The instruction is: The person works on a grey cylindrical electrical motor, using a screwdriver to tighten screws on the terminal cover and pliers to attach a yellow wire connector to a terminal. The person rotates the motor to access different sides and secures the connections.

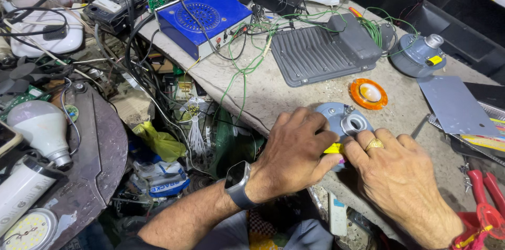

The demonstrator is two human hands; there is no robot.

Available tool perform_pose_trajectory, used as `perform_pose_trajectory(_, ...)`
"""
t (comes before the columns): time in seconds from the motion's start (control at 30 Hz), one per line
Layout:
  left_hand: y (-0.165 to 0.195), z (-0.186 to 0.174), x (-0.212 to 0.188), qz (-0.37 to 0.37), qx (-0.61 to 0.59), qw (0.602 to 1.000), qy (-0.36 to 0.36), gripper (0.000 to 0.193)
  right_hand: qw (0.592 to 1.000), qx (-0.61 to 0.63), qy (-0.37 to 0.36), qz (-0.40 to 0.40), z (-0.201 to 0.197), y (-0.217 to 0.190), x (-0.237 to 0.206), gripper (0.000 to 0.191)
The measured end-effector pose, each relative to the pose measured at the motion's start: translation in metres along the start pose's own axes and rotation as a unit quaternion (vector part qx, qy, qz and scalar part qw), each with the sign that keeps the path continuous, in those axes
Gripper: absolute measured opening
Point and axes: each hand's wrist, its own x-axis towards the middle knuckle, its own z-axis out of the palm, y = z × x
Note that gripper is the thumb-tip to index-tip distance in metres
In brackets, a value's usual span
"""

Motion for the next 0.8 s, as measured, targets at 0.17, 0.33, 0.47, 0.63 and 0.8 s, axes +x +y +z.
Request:
perform_pose_trajectory(0.17, 0.007, -0.002, 0.006, -0.03, -0.009, 0.999, -0.03, 0.025, 1.0, 0.022, -0.012, 0.002, -0.005, 0.002, 0.006, 0.025)
perform_pose_trajectory(0.33, 0.009, 0.003, 0.023, -0.02, -0.045, 0.999, -0.019, 0.031, 0.997, 0.068, 0.025, -0.039, -0.009, 0.023, 0.007, 0.021)
perform_pose_trajectory(0.47, 0.003, 0.005, 0.013, -0.02, -0.051, 0.998, -0.011, 0.037, 0.993, 0.064, 0.048, -0.086, -0.004, 0.018, -0.004, 0.028)
perform_pose_trajectory(0.63, 0.001, 0.008, 0.001, -0.048, -0.033, 0.998, -0.039, 0.033, 0.993, 0.01, -0.055, -0.104, -0.002, 0.016, 0.005, 0.03)
perform_pose_trajectory(0.8, 0.005, 0.005, 0.01, -0.024, -0.036, 0.999, -0.008, 0.036, 0.982, 0.027, -0.09, -0.163, -0.009, 0.03, 0.016, 0.018)
